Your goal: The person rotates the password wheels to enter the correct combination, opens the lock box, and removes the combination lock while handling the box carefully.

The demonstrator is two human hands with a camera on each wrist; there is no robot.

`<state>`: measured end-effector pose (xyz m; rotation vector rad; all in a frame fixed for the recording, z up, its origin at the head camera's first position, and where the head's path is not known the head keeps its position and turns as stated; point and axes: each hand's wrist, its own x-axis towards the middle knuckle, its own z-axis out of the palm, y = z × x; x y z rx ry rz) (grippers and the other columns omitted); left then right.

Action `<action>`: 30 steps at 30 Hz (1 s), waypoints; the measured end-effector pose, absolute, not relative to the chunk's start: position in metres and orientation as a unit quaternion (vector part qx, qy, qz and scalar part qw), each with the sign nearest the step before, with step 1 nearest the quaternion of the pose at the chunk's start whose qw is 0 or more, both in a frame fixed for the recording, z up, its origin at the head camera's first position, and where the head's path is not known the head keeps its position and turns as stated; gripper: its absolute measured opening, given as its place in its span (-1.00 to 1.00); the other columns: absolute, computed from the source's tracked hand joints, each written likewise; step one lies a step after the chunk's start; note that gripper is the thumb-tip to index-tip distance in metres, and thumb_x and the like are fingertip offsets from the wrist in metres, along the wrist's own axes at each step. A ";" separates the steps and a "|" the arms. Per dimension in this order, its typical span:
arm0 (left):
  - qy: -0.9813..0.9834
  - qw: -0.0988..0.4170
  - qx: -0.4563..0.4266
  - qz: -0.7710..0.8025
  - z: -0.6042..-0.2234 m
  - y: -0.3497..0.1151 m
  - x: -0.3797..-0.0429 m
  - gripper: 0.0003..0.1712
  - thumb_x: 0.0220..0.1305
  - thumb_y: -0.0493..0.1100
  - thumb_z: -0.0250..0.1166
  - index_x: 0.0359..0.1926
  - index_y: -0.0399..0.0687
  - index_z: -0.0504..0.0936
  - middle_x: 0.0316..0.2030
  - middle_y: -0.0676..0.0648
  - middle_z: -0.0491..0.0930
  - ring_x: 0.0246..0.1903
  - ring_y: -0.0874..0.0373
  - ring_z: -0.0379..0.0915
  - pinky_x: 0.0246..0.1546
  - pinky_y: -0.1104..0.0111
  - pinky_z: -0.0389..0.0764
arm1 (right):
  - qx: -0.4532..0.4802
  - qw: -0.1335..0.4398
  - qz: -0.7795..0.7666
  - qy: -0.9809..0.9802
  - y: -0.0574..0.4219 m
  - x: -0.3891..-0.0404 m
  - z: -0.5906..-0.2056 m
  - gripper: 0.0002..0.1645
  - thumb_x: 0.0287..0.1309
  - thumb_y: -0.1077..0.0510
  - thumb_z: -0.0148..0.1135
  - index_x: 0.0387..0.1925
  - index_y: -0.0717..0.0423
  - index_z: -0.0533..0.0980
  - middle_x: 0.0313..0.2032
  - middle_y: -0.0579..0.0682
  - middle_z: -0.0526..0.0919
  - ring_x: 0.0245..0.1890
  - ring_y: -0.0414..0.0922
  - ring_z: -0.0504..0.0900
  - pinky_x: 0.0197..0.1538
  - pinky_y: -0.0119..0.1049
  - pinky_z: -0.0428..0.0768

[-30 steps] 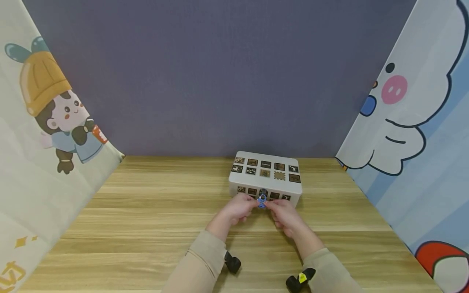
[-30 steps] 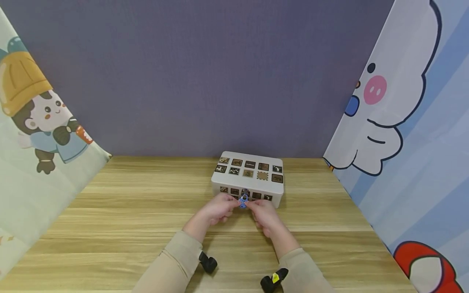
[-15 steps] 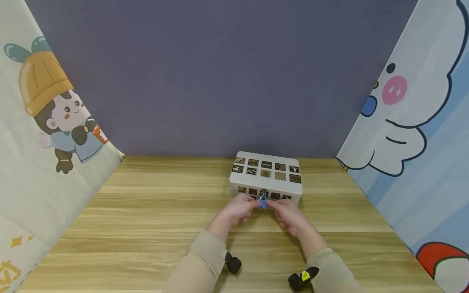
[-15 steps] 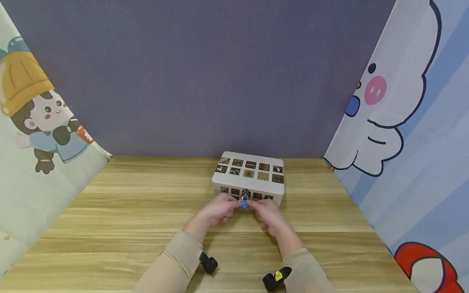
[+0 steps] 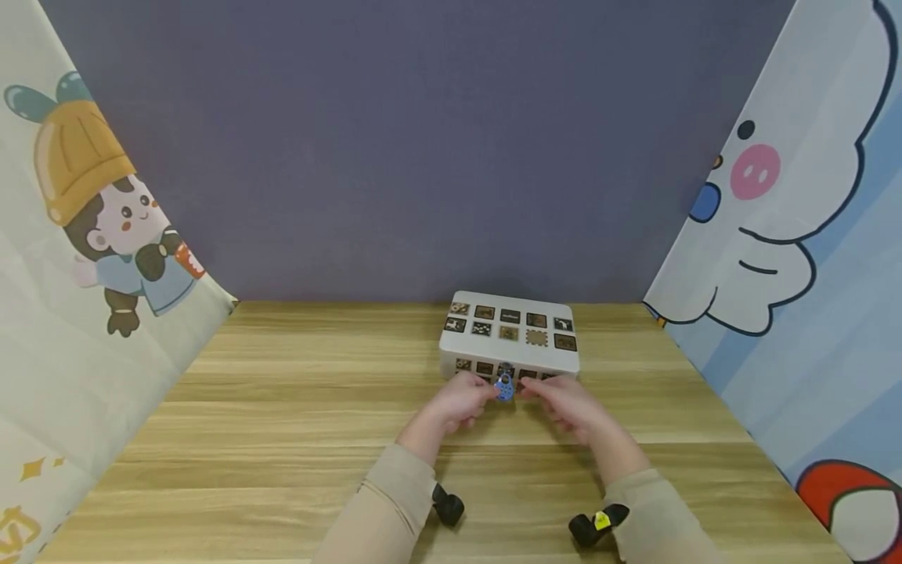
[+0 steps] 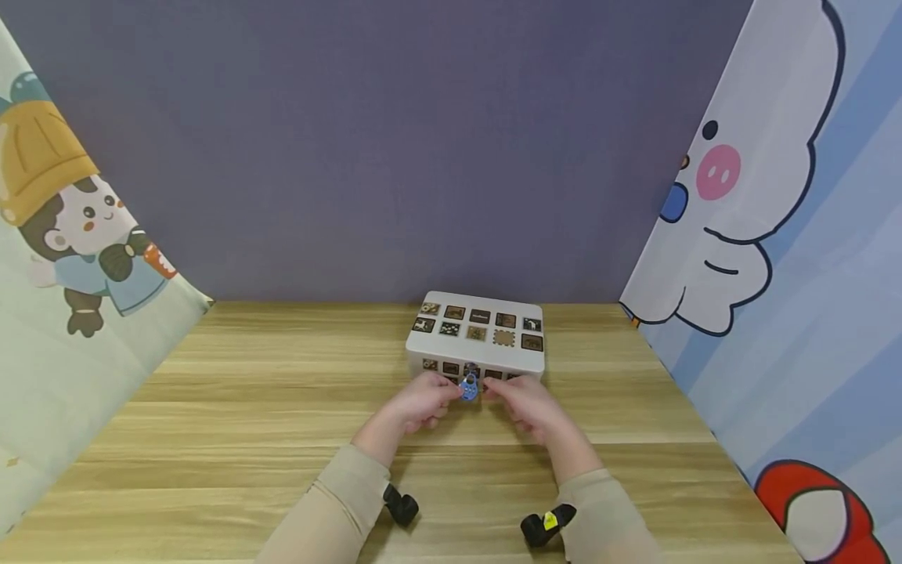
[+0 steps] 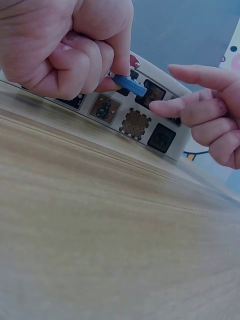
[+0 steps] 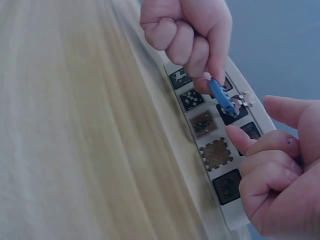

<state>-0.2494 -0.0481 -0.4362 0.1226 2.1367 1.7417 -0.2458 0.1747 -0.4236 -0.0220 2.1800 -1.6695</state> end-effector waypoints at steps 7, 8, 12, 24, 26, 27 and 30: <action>0.757 0.193 0.046 0.623 -0.437 -0.048 -0.251 -0.72 0.45 -0.17 0.21 -0.17 -0.37 0.67 -0.75 0.13 0.18 -0.78 0.28 0.06 -0.76 0.46 0.23 | -0.023 0.203 -0.585 0.785 0.174 -0.248 -0.414 -0.41 0.38 -0.14 0.23 0.01 0.36 0.58 -0.71 -0.19 0.14 -0.75 -0.26 0.07 -0.68 -0.41 0.13; 0.756 0.193 0.047 0.623 -0.437 -0.048 -0.251 -0.71 0.45 -0.18 0.21 -0.16 -0.39 0.67 -0.76 0.12 0.18 -0.78 0.28 0.06 -0.76 0.46 0.22 | -0.024 0.203 -0.584 0.786 0.173 -0.249 -0.413 -0.42 0.37 -0.13 0.23 0.01 0.35 0.59 -0.71 -0.19 0.14 -0.75 -0.26 0.07 -0.68 -0.41 0.13; 0.754 0.196 0.049 0.625 -0.437 -0.048 -0.251 -0.69 0.46 -0.18 0.21 -0.15 -0.44 0.65 -0.76 0.12 0.16 -0.78 0.28 0.04 -0.76 0.45 0.20 | -0.023 0.202 -0.584 0.786 0.169 -0.249 -0.413 -0.50 0.37 -0.06 0.25 -0.03 0.35 0.60 -0.72 -0.19 0.15 -0.76 -0.25 0.08 -0.69 -0.40 0.11; 0.749 0.202 0.045 0.629 -0.435 -0.047 -0.250 -0.70 0.46 -0.18 0.20 -0.15 -0.41 0.66 -0.75 0.13 0.17 -0.77 0.28 0.03 -0.76 0.45 0.17 | -0.010 0.193 -0.618 0.762 0.159 -0.252 -0.424 -0.64 0.29 0.07 0.32 -0.14 0.35 0.64 -0.74 -0.19 0.17 -0.77 -0.26 0.12 -0.71 -0.43 0.17; 0.750 0.201 0.045 0.628 -0.435 -0.047 -0.250 -0.71 0.46 -0.18 0.20 -0.15 -0.40 0.66 -0.75 0.13 0.18 -0.77 0.28 0.04 -0.76 0.45 0.17 | -0.009 0.193 -0.621 0.759 0.159 -0.251 -0.426 -0.67 0.30 0.09 0.30 -0.14 0.34 0.64 -0.74 -0.18 0.18 -0.76 -0.26 0.12 -0.70 -0.43 0.17; 0.751 0.201 0.044 0.628 -0.435 -0.048 -0.250 -0.72 0.46 -0.19 0.20 -0.15 -0.39 0.67 -0.75 0.13 0.18 -0.77 0.29 0.04 -0.76 0.46 0.17 | -0.009 0.194 -0.622 0.758 0.158 -0.251 -0.426 -0.67 0.30 0.10 0.29 -0.15 0.35 0.63 -0.74 -0.18 0.17 -0.76 -0.26 0.11 -0.70 -0.43 0.17; 0.750 0.202 0.044 0.628 -0.435 -0.048 -0.250 -0.72 0.47 -0.19 0.19 -0.14 -0.38 0.68 -0.75 0.13 0.18 -0.78 0.29 0.04 -0.76 0.46 0.18 | -0.011 0.197 -0.624 0.756 0.156 -0.250 -0.427 -0.67 0.30 0.12 0.27 -0.17 0.40 0.60 -0.74 -0.18 0.18 -0.76 -0.26 0.12 -0.70 -0.43 0.17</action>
